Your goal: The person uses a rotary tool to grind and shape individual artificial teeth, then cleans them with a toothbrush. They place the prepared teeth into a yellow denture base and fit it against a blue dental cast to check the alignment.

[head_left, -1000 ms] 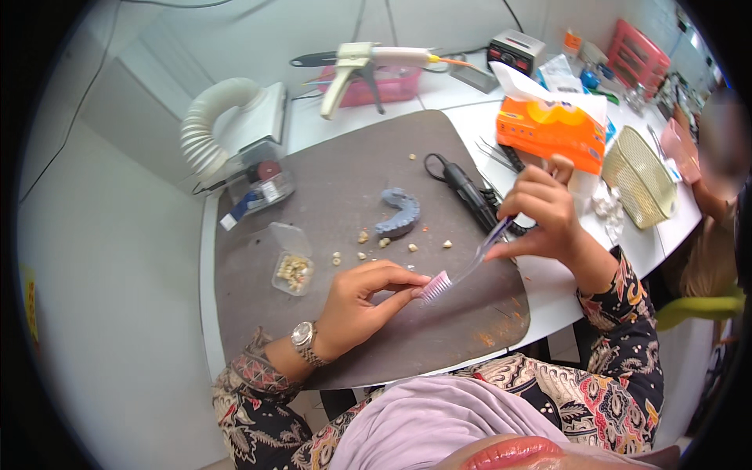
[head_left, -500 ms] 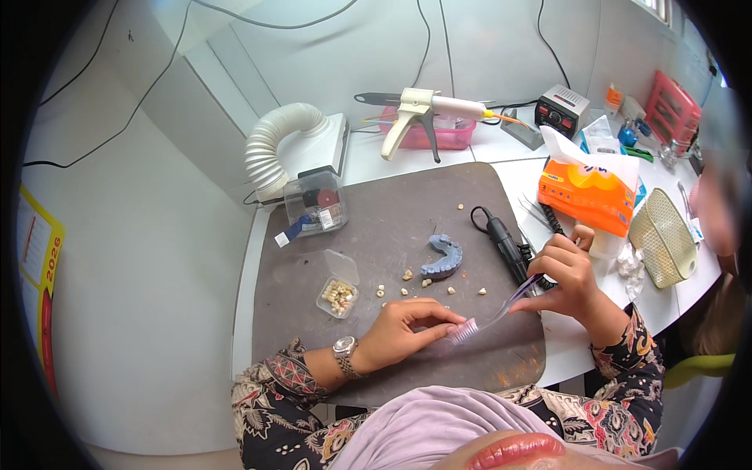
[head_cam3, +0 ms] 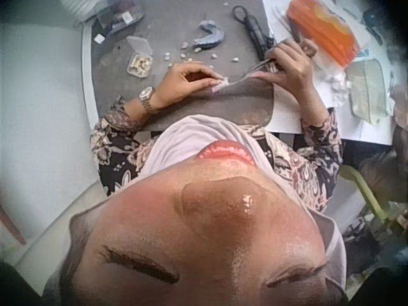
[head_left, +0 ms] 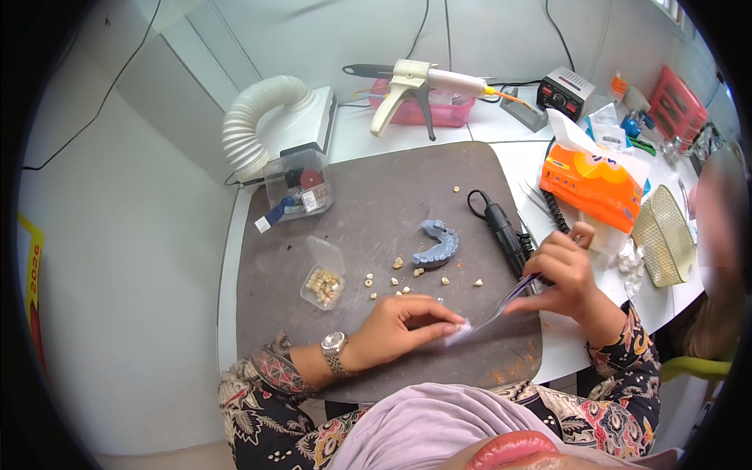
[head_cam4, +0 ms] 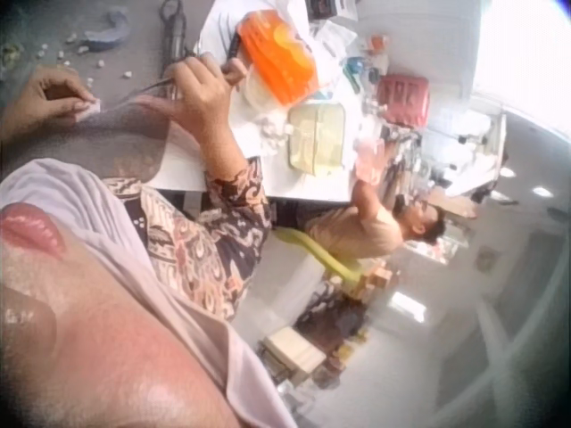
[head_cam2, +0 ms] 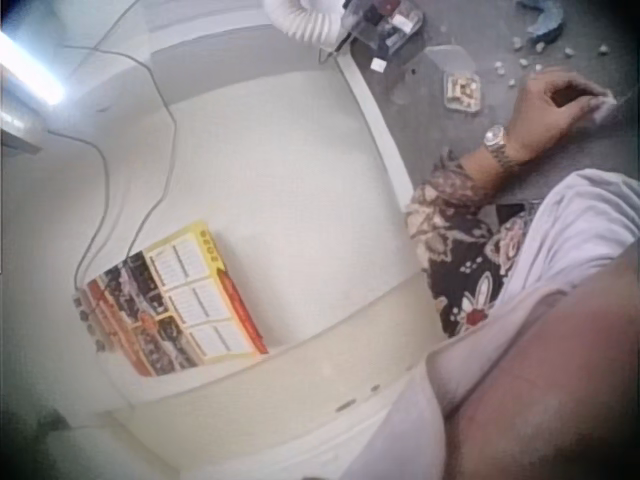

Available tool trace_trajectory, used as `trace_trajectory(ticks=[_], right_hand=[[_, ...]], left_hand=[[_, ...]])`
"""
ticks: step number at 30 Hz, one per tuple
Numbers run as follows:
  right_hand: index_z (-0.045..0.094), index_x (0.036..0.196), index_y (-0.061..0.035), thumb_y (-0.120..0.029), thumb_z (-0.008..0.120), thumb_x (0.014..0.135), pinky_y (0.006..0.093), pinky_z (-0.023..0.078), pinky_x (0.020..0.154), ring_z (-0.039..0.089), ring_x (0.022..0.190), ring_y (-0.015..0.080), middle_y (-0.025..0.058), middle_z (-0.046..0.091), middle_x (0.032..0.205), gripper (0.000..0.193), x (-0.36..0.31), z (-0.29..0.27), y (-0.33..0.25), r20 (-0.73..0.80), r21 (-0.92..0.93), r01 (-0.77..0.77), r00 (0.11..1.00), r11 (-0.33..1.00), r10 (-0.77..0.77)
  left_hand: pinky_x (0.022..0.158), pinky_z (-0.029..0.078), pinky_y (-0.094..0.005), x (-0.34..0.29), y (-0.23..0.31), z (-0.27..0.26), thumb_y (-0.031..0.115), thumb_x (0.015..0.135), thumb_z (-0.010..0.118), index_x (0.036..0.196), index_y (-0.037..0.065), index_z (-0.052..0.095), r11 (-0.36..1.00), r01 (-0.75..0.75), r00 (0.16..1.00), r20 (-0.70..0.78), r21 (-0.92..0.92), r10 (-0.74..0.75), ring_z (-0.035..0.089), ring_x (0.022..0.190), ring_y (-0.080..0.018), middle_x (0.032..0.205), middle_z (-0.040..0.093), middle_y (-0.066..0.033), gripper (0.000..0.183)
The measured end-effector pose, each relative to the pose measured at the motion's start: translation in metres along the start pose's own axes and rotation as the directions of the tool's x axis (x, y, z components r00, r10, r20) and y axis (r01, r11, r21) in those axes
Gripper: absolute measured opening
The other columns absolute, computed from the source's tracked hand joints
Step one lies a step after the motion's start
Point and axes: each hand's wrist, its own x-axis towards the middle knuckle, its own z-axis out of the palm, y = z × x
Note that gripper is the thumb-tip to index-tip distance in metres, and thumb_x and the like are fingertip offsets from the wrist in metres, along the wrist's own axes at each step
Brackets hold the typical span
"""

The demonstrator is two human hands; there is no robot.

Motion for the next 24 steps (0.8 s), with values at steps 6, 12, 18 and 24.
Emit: trace_trajectory(ticks=[6,12,18,24], right_hand=[[0.054,0.062,-0.0155,-0.047,0.079,0.054,0.0336,0.023,0.073,0.048,0.059,0.0119,-0.0051,0.052,0.061,0.041,0.002,0.007,-0.01,0.006,0.018,0.028,1.0,0.999,-0.028],[0.055,0.063,-0.0144,-0.046,0.08,0.052,0.0323,0.023,0.072,0.047,0.059,0.0132,-0.0046,0.052,0.061,0.042,0.001,0.007,-0.017,0.058,0.044,0.018,0.998,0.999,-0.021],[0.054,0.062,-0.0143,-0.046,0.079,0.054,0.0342,0.023,0.074,0.048,0.06,0.0129,-0.0048,0.051,0.061,0.041,0.004,0.002,-0.01,0.078,0.005,-0.022,0.997,1.0,0.022],[0.055,0.062,-0.0137,-0.048,0.078,0.054,0.0348,0.022,0.076,0.047,0.059,0.013,-0.0037,0.051,0.06,0.042,0.002,0.0,-0.012,0.005,0.016,-0.077,0.997,0.997,0.077]], left_hand=[[0.075,0.047,-0.0212,-0.002,-0.006,-0.005,0.007,0.083,0.064,0.099,-0.001,0.065,0.995,0.058,0.997,0.053,-0.083,-0.054,0.06,0.084,-0.0088,0.095,0.066,-0.0061,0.018],[0.077,0.047,-0.0223,0.001,-0.01,-0.004,0.004,0.082,0.065,0.097,-0.001,0.065,0.923,0.167,0.986,0.084,-0.345,-0.147,0.06,0.084,-0.0092,0.094,0.066,-0.007,0.016],[0.081,0.047,-0.0247,-0.001,-0.01,-0.008,0.005,0.082,0.065,0.096,0.001,0.066,0.935,0.136,0.99,0.024,-0.328,-0.136,0.06,0.088,-0.0101,0.093,0.066,-0.0056,0.015],[0.078,0.047,-0.0221,-0.005,-0.013,-0.007,0.009,0.082,0.066,0.097,0.0,0.066,0.961,0.092,0.995,0.059,-0.261,-0.079,0.06,0.085,-0.0079,0.092,0.066,-0.0049,0.017]])
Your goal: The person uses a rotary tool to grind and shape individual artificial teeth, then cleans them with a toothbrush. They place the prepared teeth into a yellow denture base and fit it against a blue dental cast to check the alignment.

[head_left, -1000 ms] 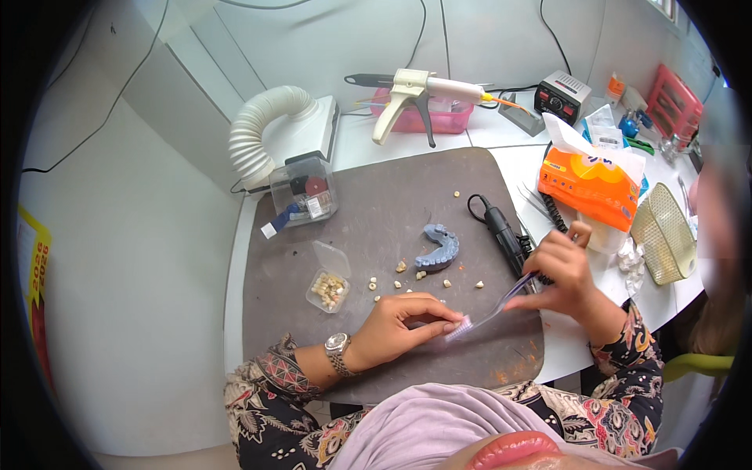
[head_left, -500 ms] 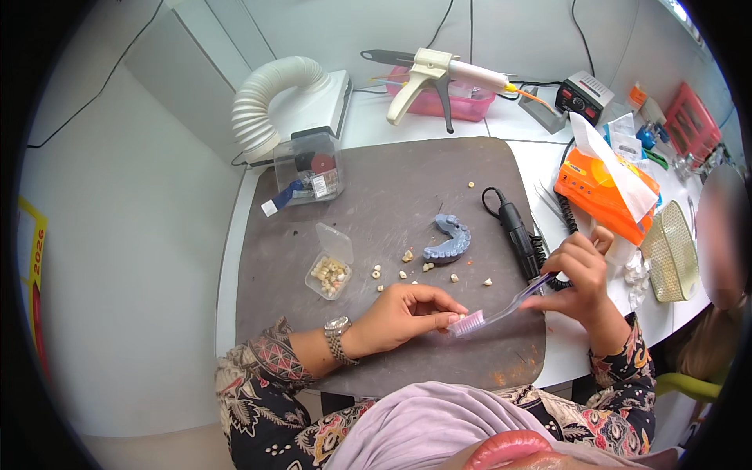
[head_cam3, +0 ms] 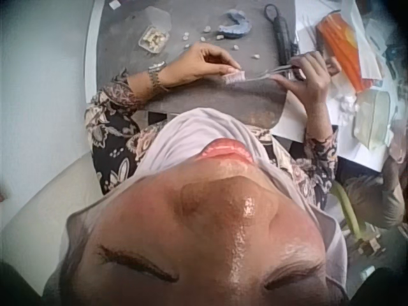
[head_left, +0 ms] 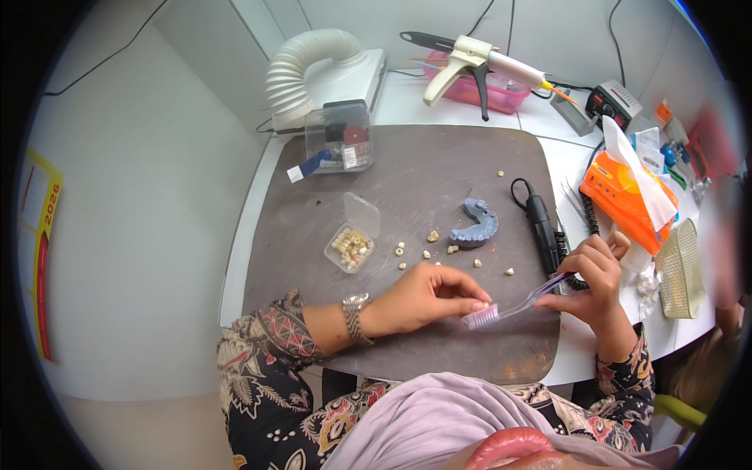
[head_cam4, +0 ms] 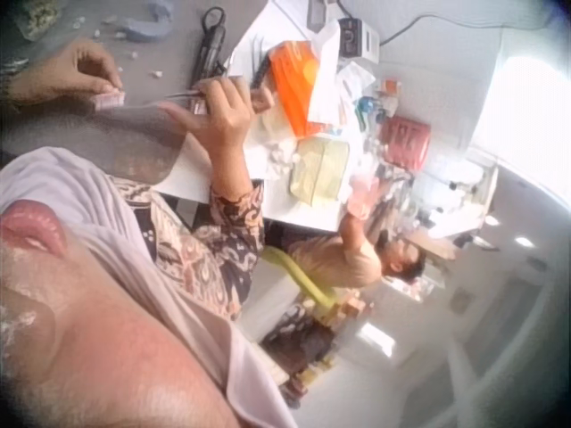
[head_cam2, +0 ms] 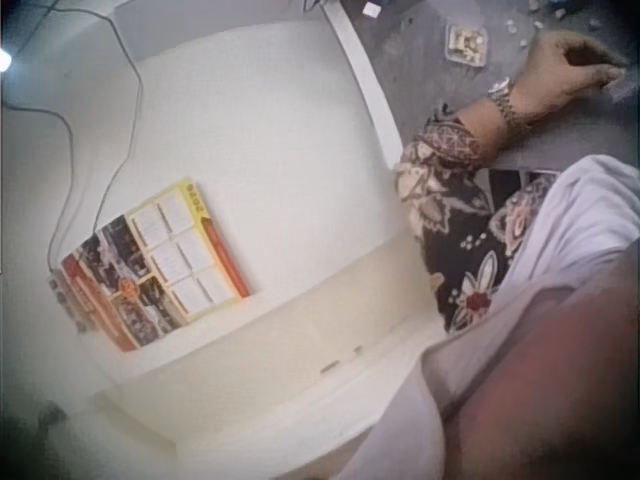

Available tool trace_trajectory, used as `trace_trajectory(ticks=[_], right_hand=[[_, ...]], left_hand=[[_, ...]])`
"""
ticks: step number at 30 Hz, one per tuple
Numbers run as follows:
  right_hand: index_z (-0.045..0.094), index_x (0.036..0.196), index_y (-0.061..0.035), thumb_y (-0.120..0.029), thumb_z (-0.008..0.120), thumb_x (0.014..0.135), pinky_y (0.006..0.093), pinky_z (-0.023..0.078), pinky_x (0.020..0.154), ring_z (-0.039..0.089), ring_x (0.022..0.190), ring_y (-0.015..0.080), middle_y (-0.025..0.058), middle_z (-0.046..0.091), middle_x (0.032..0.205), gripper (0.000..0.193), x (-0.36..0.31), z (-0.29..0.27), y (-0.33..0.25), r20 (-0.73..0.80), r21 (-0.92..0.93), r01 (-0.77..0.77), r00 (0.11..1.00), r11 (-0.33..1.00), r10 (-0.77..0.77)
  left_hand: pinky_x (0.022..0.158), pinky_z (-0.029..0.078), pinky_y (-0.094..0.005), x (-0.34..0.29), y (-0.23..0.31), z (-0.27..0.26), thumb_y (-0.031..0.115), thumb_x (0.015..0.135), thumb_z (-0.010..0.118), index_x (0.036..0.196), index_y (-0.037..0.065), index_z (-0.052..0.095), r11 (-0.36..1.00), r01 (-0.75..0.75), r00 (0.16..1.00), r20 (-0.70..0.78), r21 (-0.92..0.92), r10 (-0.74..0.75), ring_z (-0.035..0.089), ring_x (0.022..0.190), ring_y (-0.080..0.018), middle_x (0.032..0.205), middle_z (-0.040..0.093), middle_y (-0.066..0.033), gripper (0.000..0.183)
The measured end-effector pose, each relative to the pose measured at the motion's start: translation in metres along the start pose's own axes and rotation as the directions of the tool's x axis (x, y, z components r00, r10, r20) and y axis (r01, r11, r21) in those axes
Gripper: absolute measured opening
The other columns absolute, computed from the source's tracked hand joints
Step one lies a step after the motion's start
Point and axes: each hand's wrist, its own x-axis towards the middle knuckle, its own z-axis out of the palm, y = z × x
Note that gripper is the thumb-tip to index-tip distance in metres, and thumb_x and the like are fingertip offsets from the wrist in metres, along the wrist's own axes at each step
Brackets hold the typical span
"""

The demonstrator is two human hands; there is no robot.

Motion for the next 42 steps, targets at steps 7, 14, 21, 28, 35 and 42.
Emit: trace_trajectory(ticks=[7,14,21,28,35,42], right_hand=[[0.055,0.063,-0.013,-0.046,0.079,0.053,0.0348,0.023,0.076,0.047,0.059,0.0135,-0.0035,0.05,0.06,0.042,-0.003,-0.002,0.008,-0.038,0.017,-0.009,0.999,1.0,0.009],[0.052,0.063,-0.016,-0.051,0.078,0.056,0.0351,0.021,0.073,0.046,0.059,0.0123,-0.005,0.048,0.06,0.044,0.004,-0.002,0.014,0.006,0.004,0.066,0.998,0.998,-0.066],[0.05,0.064,-0.0149,-0.051,0.075,0.061,0.0356,0.022,0.072,0.046,0.06,0.0126,-0.0037,0.047,0.062,0.044,-0.008,-0.002,0.022,-0.036,0.049,0.054,0.998,0.997,-0.052],[0.052,0.069,-0.015,-0.052,0.069,0.066,0.0367,0.022,0.078,0.049,0.07,0.0116,-0.0042,0.05,0.068,0.041,-0.01,0.0,0.014,0.043,0.023,0.059,0.997,0.998,-0.06],[0.053,0.071,-0.0151,-0.055,0.067,0.066,0.0373,0.023,0.078,0.05,0.073,0.0114,-0.0037,0.051,0.069,0.042,-0.009,-0.005,0.022,0.058,0.03,0.029,0.998,0.999,-0.03],[0.053,0.07,-0.0146,-0.054,0.068,0.064,0.0378,0.023,0.077,0.05,0.073,0.0116,-0.0037,0.051,0.068,0.043,-0.013,0.0,0.02,0.041,0.05,0.033,0.999,0.998,-0.035]], left_hand=[[0.076,0.046,-0.0211,0.004,0.005,-0.001,0.008,0.08,0.068,0.095,0.0,0.067,0.998,0.063,0.998,-0.017,-0.013,-0.063,0.06,0.083,-0.0083,0.09,0.067,-0.0052,0.017],[0.073,0.048,-0.0212,0.0,0.013,0.007,0.003,0.081,0.066,0.095,-0.001,0.067,0.997,0.073,0.991,-0.117,0.01,-0.071,0.061,0.081,-0.0092,0.089,0.067,-0.0072,0.014],[0.073,0.05,-0.0225,0.007,0.008,0.009,0.0,0.08,0.066,0.093,-0.001,0.068,0.993,0.102,0.989,-0.116,0.06,-0.095,0.062,0.08,-0.0107,0.088,0.067,-0.0078,0.013],[0.073,0.05,-0.0228,0.004,0.009,0.008,-0.001,0.079,0.066,0.092,-0.002,0.067,0.988,0.118,0.989,-0.103,0.101,-0.108,0.062,0.081,-0.0116,0.088,0.067,-0.009,0.013],[0.072,0.049,-0.0221,0.002,0.011,0.008,-0.002,0.078,0.066,0.09,-0.003,0.067,0.976,0.138,0.984,-0.138,0.166,-0.116,0.062,0.08,-0.0111,0.089,0.067,-0.0101,0.012],[0.073,0.05,-0.0235,0.006,0.01,0.01,-0.003,0.079,0.065,0.09,-0.002,0.066,0.986,0.149,0.979,-0.149,0.077,-0.137,0.062,0.08,-0.0118,0.088,0.067,-0.0096,0.012]])
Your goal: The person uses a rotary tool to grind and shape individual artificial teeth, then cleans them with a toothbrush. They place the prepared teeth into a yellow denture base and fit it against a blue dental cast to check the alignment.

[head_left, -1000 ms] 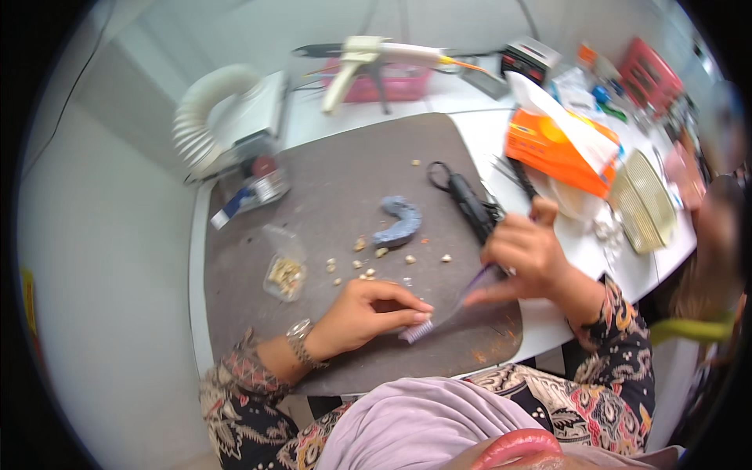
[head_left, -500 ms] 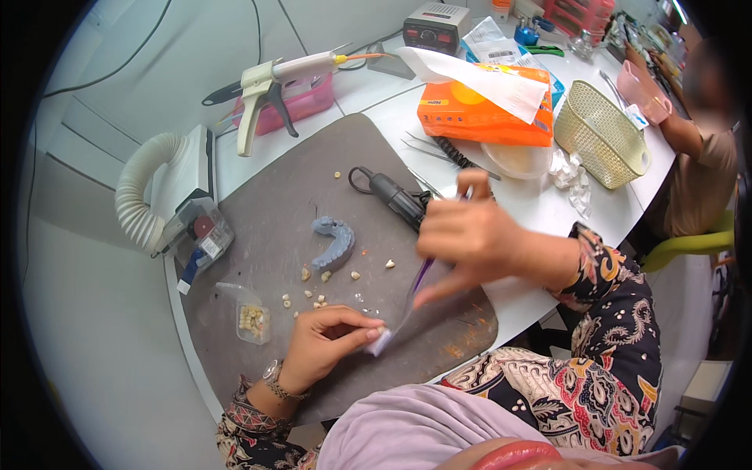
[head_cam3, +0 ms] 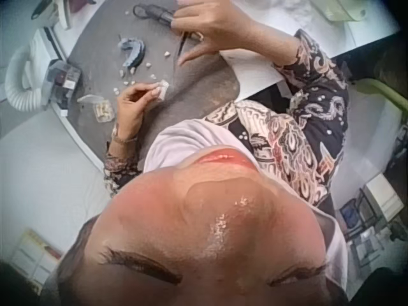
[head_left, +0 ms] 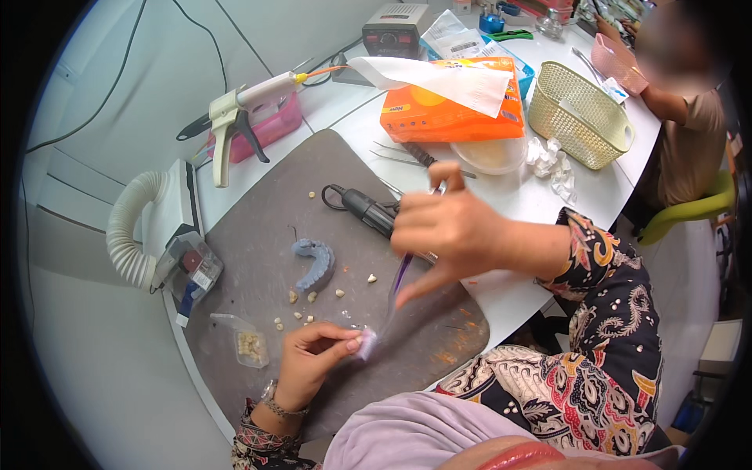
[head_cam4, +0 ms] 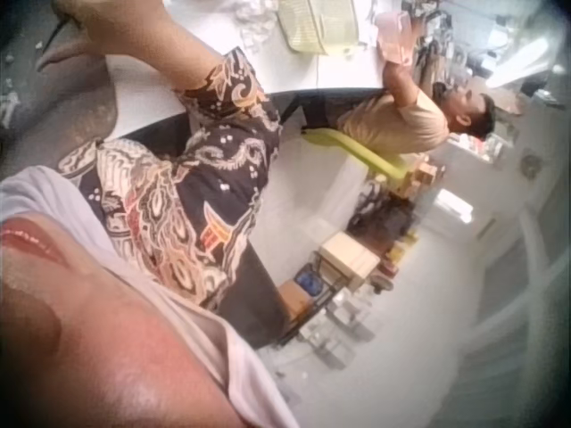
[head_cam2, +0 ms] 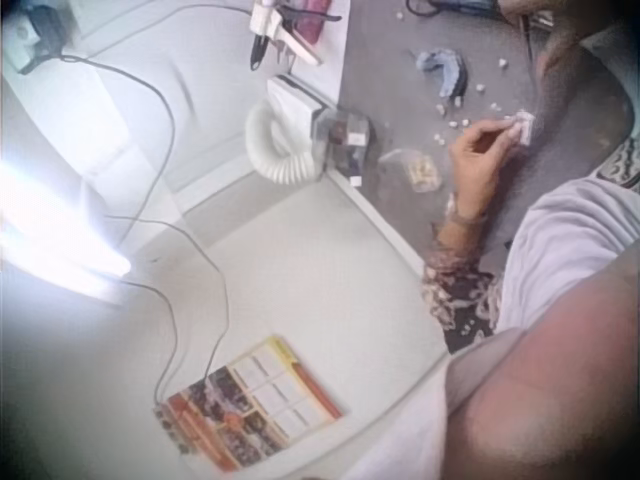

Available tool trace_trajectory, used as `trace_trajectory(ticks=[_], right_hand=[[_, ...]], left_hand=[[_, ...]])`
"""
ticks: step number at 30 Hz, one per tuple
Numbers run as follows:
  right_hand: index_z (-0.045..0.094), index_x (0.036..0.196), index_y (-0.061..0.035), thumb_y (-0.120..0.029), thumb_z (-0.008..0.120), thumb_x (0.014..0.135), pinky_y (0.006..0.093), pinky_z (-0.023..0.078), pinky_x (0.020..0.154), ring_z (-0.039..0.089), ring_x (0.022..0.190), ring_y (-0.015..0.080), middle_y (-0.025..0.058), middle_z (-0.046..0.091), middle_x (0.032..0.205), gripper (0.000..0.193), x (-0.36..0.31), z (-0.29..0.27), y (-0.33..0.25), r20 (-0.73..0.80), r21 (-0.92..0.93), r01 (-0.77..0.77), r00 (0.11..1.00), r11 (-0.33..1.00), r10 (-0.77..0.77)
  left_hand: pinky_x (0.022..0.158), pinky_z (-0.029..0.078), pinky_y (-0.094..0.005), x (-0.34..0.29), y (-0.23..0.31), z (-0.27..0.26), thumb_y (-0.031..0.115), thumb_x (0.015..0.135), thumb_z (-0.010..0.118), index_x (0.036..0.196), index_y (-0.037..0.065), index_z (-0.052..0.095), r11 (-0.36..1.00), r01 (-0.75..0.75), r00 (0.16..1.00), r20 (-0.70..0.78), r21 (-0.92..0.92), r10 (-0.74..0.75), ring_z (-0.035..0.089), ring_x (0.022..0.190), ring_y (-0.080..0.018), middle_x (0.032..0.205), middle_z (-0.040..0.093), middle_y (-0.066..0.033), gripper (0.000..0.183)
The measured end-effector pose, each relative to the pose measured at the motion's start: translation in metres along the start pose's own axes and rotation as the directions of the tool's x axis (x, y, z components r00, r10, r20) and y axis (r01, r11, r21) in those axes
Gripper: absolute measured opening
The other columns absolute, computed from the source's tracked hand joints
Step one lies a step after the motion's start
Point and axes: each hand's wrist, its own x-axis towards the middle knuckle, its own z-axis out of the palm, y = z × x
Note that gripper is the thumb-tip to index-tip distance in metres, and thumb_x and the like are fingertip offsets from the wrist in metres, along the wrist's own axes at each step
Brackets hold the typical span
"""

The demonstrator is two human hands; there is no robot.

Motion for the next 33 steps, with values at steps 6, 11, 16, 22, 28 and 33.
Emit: trace_trajectory(ticks=[6,11,16,22,28,33], right_hand=[[0.053,0.069,-0.0152,-0.056,0.068,0.066,0.0374,0.024,0.079,0.05,0.072,0.0122,-0.0036,0.052,0.068,0.043,-0.001,0.012,-0.008,-0.017,0.011,0.065,0.998,0.998,-0.065],[0.054,0.069,-0.0146,-0.052,0.07,0.069,0.0325,0.027,0.077,0.051,0.069,0.0128,-0.0036,0.052,0.065,0.04,0.003,-0.01,0.01,-0.156,-0.069,-0.202,0.969,0.977,0.189],[0.058,0.097,-0.0101,-0.023,0.061,0.082,0.0373,0.033,0.081,0.055,0.09,0.0192,0.0027,0.061,0.096,0.02,0.002,0.001,0.036,-0.309,-0.006,-0.486,0.832,0.874,0.46],[0.053,0.116,-0.0124,-0.014,0.06,0.079,0.0394,0.031,0.091,0.049,0.108,0.0255,0.0053,0.049,0.127,0.038,0.008,-0.012,0.017,-0.286,-0.337,-0.358,0.92,0.871,0.267],[0.057,0.104,-0.0164,-0.024,0.065,0.076,0.0419,0.032,0.089,0.053,0.101,0.02,-0.0008,0.056,0.11,0.031,-0.032,-0.098,0.068,-0.714,-0.517,-0.737,0.652,0.435,0.256],[0.056,0.104,-0.013,-0.032,0.064,0.078,0.0414,0.035,0.084,0.057,0.097,0.0206,0.0034,0.061,0.101,0.033,-0.061,-0.093,0.086,-0.517,-0.504,-0.847,0.454,0.172,0.726]], left_hand=[[0.073,0.051,-0.0244,0.001,-0.004,-0.001,-0.003,0.079,0.065,0.091,-0.002,0.065,0.994,-0.047,0.998,0.047,0.101,0.042,0.063,0.081,-0.0144,0.088,0.066,-0.0106,0.012],[0.076,0.054,-0.0305,0.002,-0.005,-0.01,-0.003,0.082,0.061,0.095,-0.003,0.061,0.973,0.012,1.0,0.026,-0.23,-0.006,0.063,0.087,-0.0179,0.09,0.064,-0.0124,0.013],[0.083,0.054,-0.0331,0.004,-0.006,-0.007,-0.002,0.084,0.059,0.096,-0.004,0.06,0.988,-0.003,1.0,0.027,-0.153,0.007,0.063,0.09,-0.0189,0.094,0.063,-0.0136,0.013],[0.083,0.052,-0.0299,0.002,-0.006,-0.002,-0.003,0.082,0.06,0.096,-0.003,0.061,0.993,-0.047,0.998,-0.048,-0.109,0.042,0.062,0.09,-0.0173,0.094,0.063,-0.0116,0.013],[0.072,0.051,-0.0271,0.011,0.002,-0.002,-0.004,0.074,0.066,0.095,0.003,0.064,0.558,-0.506,0.818,0.162,0.658,0.552,0.064,0.083,-0.0194,0.092,0.065,-0.0093,0.022],[0.072,0.048,-0.0307,0.016,-0.006,-0.01,-0.002,0.073,0.066,0.095,0.006,0.065,0.359,-0.483,0.736,0.148,0.798,0.661,0.062,0.083,-0.0243,0.092,0.064,-0.0084,0.024]])
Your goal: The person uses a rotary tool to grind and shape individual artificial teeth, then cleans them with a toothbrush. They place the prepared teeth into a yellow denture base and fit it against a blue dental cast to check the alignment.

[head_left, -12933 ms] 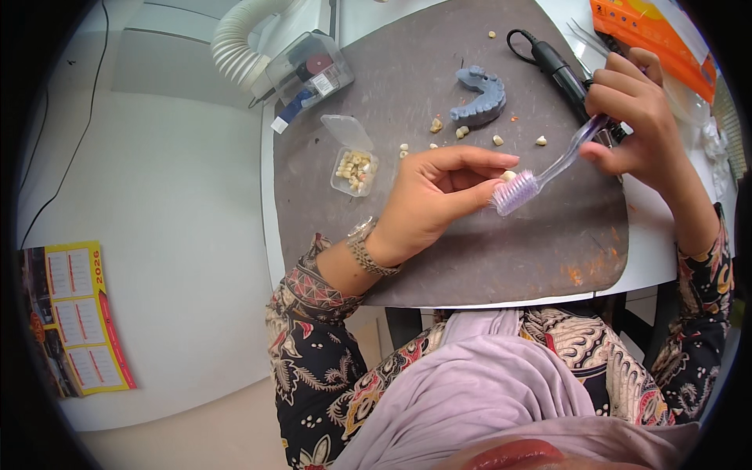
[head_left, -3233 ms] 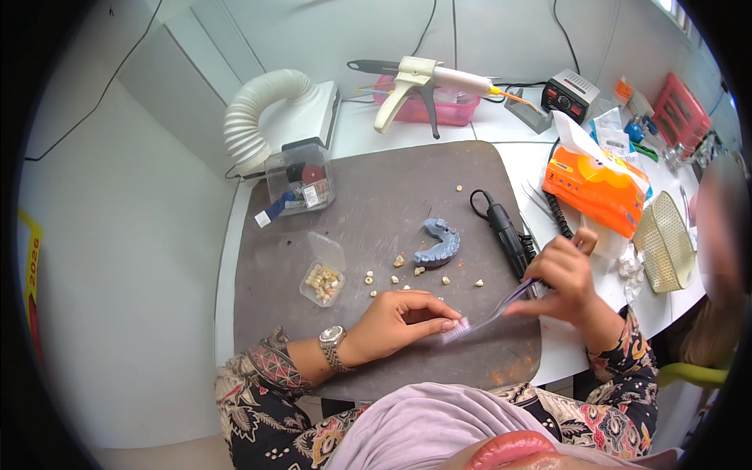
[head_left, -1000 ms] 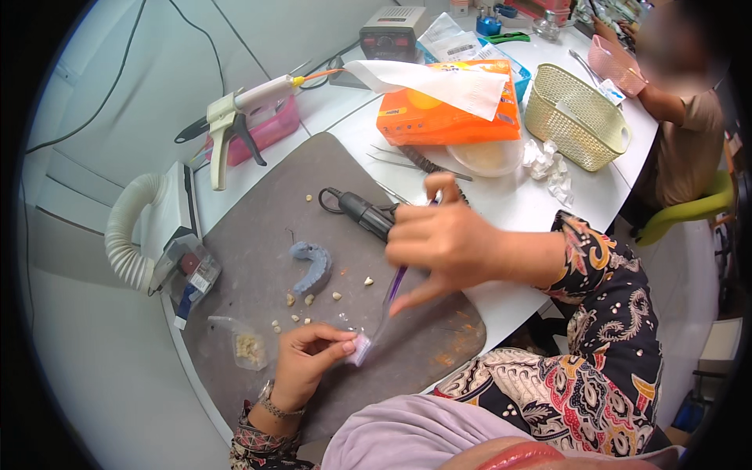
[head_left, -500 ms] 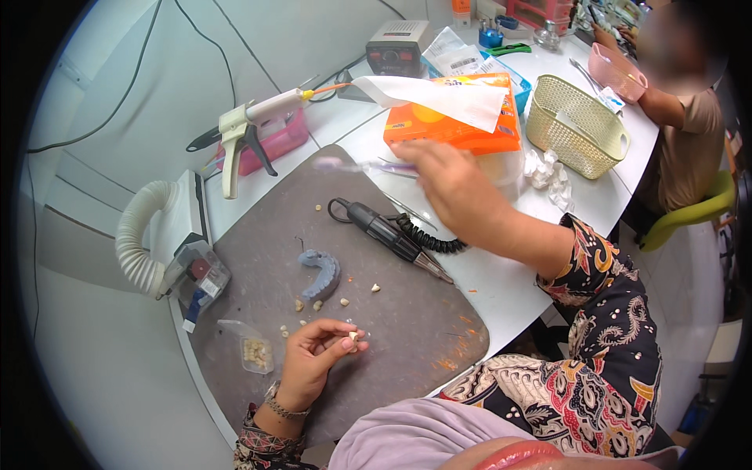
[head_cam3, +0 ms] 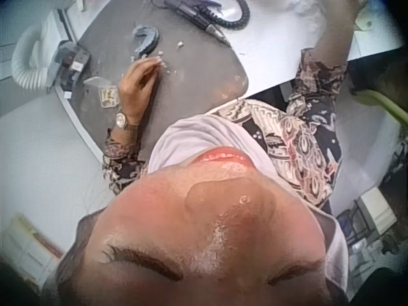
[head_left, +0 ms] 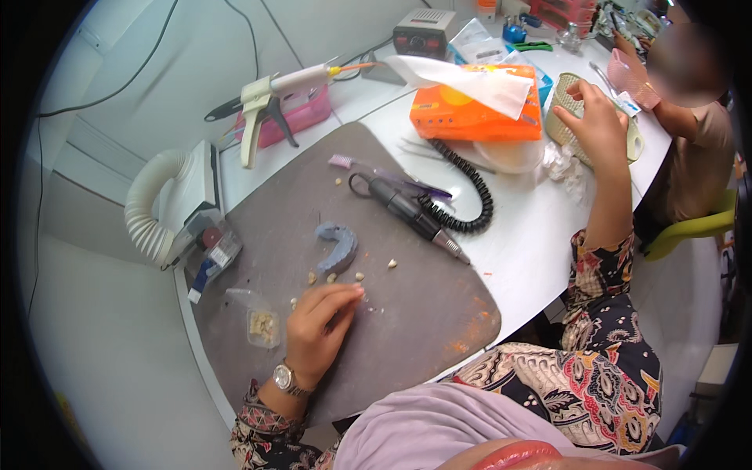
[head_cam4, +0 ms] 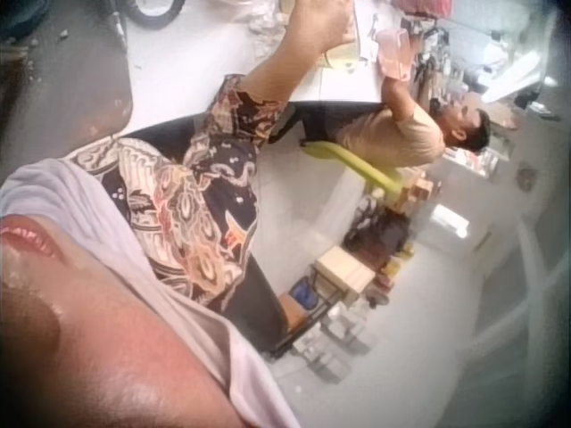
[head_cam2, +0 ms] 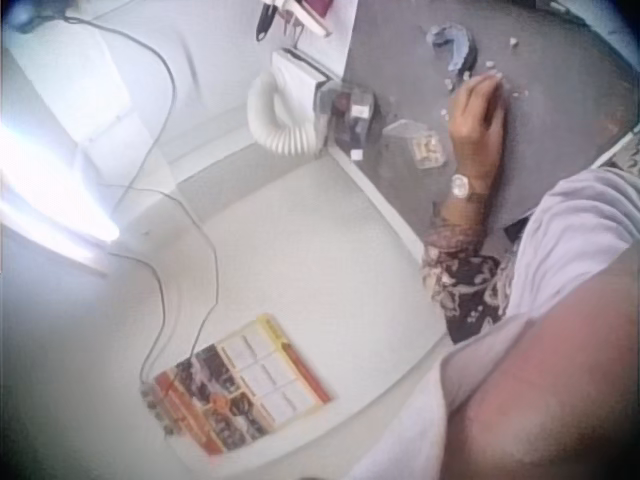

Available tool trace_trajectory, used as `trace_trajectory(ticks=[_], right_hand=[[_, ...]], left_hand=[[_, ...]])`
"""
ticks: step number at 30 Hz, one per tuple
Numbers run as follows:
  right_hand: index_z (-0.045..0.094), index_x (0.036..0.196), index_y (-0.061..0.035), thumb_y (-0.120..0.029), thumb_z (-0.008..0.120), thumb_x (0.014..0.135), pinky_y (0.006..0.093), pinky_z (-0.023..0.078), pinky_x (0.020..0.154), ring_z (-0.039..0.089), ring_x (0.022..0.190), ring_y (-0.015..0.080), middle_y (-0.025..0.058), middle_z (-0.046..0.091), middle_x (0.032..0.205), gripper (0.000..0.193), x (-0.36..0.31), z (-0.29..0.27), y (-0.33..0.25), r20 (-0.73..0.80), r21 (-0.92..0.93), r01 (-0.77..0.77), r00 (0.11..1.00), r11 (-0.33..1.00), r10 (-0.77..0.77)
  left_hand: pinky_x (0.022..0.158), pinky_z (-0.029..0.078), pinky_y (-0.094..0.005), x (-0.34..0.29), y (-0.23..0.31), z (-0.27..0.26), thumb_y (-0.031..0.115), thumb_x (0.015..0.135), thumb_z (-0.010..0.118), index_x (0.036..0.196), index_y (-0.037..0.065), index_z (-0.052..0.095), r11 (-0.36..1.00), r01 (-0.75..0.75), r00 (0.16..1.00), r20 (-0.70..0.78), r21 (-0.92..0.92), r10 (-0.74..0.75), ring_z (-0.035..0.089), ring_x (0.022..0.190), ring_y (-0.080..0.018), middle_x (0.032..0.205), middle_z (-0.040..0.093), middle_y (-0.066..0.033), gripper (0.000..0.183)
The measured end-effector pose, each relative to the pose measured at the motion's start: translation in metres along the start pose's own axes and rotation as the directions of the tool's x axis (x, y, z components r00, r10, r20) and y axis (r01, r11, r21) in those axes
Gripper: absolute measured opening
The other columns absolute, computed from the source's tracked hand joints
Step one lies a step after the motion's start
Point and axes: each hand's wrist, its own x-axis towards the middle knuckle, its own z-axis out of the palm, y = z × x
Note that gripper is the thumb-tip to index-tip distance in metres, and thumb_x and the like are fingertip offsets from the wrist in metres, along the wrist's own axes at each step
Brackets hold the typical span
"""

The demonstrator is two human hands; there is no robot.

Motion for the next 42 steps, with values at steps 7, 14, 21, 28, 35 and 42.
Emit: trace_trajectory(ticks=[7,14,21,28,35,42], right_hand=[[0.052,0.123,-0.0164,-0.026,0.061,0.081,0.0391,0.044,0.086,0.056,0.107,0.0271,0.0092,0.058,0.119,0.044,0.022,0.069,0.025,0.192,0.17,0.011,0.98,0.985,-0.044],[0.05,0.126,-0.0196,-0.034,0.055,0.086,0.0392,0.044,0.088,0.056,0.108,0.027,0.0104,0.057,0.12,0.043,0.022,0.044,0.029,0.056,0.081,-0.033,0.998,0.996,0.028],[0.057,0.12,-0.0123,-0.034,0.056,0.085,0.0374,0.045,0.085,0.059,0.102,0.0317,0.0171,0.061,0.11,0.041,-0.008,-0.02,-0.027,-0.166,0.191,0.121,0.982,0.974,-0.09],[0.061,0.11,-0.0071,-0.016,0.063,0.081,0.0352,0.047,0.076,0.064,0.078,0.0271,0.0158,0.065,0.093,0.03,-0.053,-0.079,-0.074,-0.221,0.45,0.499,0.865,0.74,-0.45],[0.061,0.095,-0.0023,-0.008,0.066,0.072,0.0334,0.041,0.065,0.059,0.073,0.0257,0.0099,0.061,0.078,0.024,-0.11,-0.1,-0.127,-0.176,0.485,0.783,0.524,0.39,-0.833],[0.056,0.078,-0.0084,-0.012,0.059,0.064,0.0285,0.036,0.054,0.051,0.06,0.0126,-0.0019,0.05,0.064,0.015,-0.153,-0.083,-0.152,-0.243,0.463,0.877,0.263,0.127,-0.934]], left_hand=[[0.079,0.045,-0.0325,0.0,-0.006,-0.002,0.001,0.077,0.064,0.093,0.006,0.065,0.987,-0.071,0.985,0.166,0.146,0.046,0.06,0.093,-0.0237,0.099,0.064,-0.0068,0.017],[0.088,0.042,-0.0339,-0.006,0.005,0.005,0.006,0.078,0.064,0.104,0.006,0.061,0.999,0.016,0.999,-0.052,-0.04,-0.018,0.057,0.101,-0.0258,0.106,0.061,-0.01,0.026],[0.092,0.04,-0.0354,0.004,-0.001,0.01,0.013,0.076,0.068,0.13,0.007,0.04,0.999,0.014,0.982,-0.186,-0.042,-0.021,0.047,0.117,-0.026,0.127,0.047,-0.0128,0.061],[0.099,0.036,-0.041,0.003,-0.005,0.017,0.026,0.067,0.078,0.138,0.006,0.022,0.994,-0.045,0.988,-0.15,-0.098,0.029,0.036,0.125,-0.0313,0.134,0.035,-0.017,0.092],[0.102,0.032,-0.048,-0.009,-0.008,0.026,0.041,0.055,0.085,0.141,0.01,-0.013,0.971,-0.085,0.991,-0.117,-0.224,0.059,0.022,0.133,-0.0361,0.144,0.016,-0.0236,0.134],[0.103,0.03,-0.0494,-0.013,-0.009,0.029,0.029,0.06,0.084,0.14,0.014,-0.006,0.994,-0.106,0.994,0.037,0.041,0.104,0.022,0.133,-0.038,0.141,0.019,-0.0241,0.122]])
